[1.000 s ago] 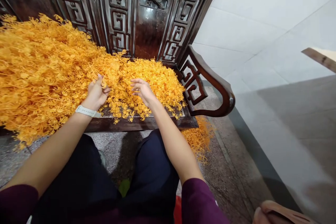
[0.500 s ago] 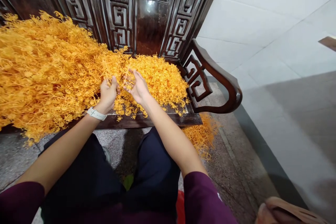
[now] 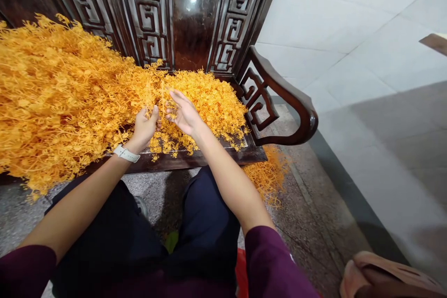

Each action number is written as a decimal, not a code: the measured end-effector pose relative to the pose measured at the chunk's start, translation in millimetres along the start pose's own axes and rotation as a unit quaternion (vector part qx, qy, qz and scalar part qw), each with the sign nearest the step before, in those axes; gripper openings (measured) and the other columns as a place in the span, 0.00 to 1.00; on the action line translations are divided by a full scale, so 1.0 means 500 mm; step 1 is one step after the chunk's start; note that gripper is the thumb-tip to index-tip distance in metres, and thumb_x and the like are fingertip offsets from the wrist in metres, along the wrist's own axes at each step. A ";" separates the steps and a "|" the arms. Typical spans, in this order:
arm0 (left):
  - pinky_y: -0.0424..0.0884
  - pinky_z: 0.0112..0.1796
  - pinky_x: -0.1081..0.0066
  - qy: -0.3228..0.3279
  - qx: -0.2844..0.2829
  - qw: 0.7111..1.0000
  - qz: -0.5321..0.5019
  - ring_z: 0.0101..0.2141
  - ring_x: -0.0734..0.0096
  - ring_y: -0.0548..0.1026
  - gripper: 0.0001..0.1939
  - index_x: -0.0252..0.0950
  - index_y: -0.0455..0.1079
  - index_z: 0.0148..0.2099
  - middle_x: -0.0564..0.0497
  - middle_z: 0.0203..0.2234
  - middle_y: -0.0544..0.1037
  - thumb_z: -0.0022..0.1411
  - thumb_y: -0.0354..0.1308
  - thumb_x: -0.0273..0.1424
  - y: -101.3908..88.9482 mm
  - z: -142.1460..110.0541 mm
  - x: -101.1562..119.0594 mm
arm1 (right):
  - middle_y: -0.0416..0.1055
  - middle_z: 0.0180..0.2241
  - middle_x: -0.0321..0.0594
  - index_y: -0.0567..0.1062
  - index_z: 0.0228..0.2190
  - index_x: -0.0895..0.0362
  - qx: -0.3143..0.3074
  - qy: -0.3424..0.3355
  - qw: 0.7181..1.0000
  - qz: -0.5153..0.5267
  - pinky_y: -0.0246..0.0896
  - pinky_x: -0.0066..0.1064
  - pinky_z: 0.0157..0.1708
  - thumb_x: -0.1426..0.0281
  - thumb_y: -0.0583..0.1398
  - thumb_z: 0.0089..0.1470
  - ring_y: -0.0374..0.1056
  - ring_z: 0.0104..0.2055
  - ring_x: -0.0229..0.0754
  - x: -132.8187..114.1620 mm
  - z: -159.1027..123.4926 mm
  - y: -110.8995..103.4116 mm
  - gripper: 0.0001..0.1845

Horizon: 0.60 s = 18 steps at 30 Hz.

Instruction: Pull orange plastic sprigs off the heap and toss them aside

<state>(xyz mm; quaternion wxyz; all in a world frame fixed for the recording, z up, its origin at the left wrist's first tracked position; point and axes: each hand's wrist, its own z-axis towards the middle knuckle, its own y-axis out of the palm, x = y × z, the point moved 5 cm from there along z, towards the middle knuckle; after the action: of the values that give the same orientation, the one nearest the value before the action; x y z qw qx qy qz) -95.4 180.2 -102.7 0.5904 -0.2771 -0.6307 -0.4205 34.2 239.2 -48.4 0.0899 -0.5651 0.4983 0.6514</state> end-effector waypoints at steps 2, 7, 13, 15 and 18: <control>0.59 0.17 0.77 -0.007 -0.003 1.000 -0.011 0.17 0.78 0.68 0.29 0.38 0.63 0.36 0.57 0.21 0.69 0.54 0.69 0.57 0.002 -0.002 0.000 | 0.69 0.36 0.31 0.70 0.45 0.47 -0.016 0.002 1.000 0.011 0.59 0.29 0.33 0.60 0.69 0.56 0.61 0.32 0.35 -0.004 -0.001 -0.001 0.19; 0.57 0.17 0.78 -0.043 0.001 0.998 -0.051 0.16 0.79 0.68 0.26 0.37 0.66 0.38 0.57 0.21 0.69 0.54 0.72 0.50 0.004 -0.005 -0.005 | 0.72 0.43 0.36 0.72 0.43 0.48 -0.046 -0.017 0.999 -0.010 0.63 0.29 0.30 0.63 0.64 0.61 0.63 0.34 0.36 -0.014 -0.005 0.001 0.09; 0.55 0.18 0.78 -0.073 0.015 0.994 -0.079 0.17 0.79 0.66 0.25 0.38 0.64 0.37 0.59 0.20 0.67 0.55 0.74 0.47 0.000 -0.001 -0.008 | 0.71 0.43 0.36 0.71 0.43 0.48 -0.056 -0.038 0.998 0.009 0.67 0.31 0.34 0.63 0.63 0.60 0.63 0.35 0.37 -0.023 -0.009 0.004 0.10; 0.54 0.18 0.78 -0.078 0.015 0.994 -0.076 0.17 0.79 0.65 0.24 0.38 0.63 0.36 0.59 0.20 0.66 0.57 0.74 0.46 -0.001 -0.001 -0.004 | 0.70 0.42 0.37 0.70 0.43 0.48 -0.042 -0.046 0.998 -0.011 0.69 0.33 0.36 0.62 0.63 0.60 0.63 0.36 0.39 -0.027 -0.012 0.005 0.11; 0.54 0.18 0.79 -0.086 0.010 0.994 -0.067 0.17 0.79 0.63 0.23 0.38 0.62 0.35 0.60 0.19 0.64 0.59 0.72 0.45 -0.002 -0.004 0.003 | 0.69 0.40 0.38 0.70 0.42 0.47 -0.032 -0.054 0.997 -0.036 0.69 0.35 0.37 0.60 0.62 0.59 0.64 0.38 0.41 -0.031 -0.015 0.008 0.10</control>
<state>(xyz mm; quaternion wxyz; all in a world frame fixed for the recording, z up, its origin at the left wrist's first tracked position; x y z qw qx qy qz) -95.5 177.9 -101.4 0.5071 -0.2639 -0.7003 -0.4275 41.6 238.2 -32.4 0.1215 -0.5494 0.4508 0.6929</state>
